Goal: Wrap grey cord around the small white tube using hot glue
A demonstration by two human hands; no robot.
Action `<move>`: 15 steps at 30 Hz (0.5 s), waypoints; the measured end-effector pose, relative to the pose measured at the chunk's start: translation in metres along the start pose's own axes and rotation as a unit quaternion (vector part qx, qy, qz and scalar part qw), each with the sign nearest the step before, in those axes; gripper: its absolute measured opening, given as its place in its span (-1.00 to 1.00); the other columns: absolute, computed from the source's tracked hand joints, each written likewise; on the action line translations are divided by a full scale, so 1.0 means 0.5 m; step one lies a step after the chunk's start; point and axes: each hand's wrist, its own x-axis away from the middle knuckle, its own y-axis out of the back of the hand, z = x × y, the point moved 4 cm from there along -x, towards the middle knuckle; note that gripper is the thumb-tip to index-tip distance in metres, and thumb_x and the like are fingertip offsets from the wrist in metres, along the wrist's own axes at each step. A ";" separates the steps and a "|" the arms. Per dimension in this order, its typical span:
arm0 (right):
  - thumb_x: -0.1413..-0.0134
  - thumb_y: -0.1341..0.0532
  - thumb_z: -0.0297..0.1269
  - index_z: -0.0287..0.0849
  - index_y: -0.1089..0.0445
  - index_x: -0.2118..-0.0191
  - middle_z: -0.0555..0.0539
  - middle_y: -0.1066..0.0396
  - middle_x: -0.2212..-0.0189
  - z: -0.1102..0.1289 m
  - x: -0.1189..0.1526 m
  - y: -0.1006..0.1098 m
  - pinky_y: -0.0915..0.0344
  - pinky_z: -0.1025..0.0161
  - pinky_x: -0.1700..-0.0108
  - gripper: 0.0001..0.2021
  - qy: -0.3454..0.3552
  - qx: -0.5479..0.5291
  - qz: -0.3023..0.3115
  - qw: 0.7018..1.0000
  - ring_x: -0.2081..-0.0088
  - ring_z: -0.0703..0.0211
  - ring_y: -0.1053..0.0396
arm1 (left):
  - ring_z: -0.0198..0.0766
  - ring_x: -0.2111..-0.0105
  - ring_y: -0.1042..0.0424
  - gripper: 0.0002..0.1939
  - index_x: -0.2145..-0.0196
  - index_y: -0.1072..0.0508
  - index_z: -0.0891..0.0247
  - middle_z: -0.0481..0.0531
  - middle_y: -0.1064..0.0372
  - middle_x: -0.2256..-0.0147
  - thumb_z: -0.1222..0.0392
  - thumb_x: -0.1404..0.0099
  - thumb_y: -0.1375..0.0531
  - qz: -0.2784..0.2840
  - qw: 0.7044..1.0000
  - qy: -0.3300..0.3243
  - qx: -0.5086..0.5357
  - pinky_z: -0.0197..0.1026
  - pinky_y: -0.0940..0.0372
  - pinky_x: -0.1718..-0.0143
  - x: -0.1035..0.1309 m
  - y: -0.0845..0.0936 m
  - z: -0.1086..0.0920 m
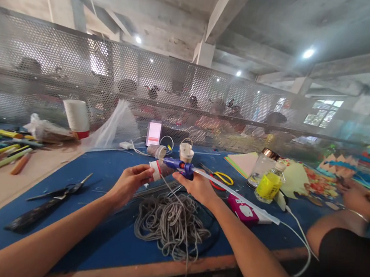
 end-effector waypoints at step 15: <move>-0.13 -0.17 0.04 -0.16 -0.48 0.30 0.00 -0.46 0.45 0.019 0.000 0.004 -0.17 0.35 0.32 -0.65 0.116 0.038 0.007 0.993 0.42 0.25 -0.32 | -0.21 0.33 -0.42 -0.70 0.36 -0.57 0.30 0.10 -0.52 0.33 0.03 -0.02 -0.37 -0.011 1.000 -0.017 -0.009 -0.20 -0.29 0.22 0.002 -0.005 -0.014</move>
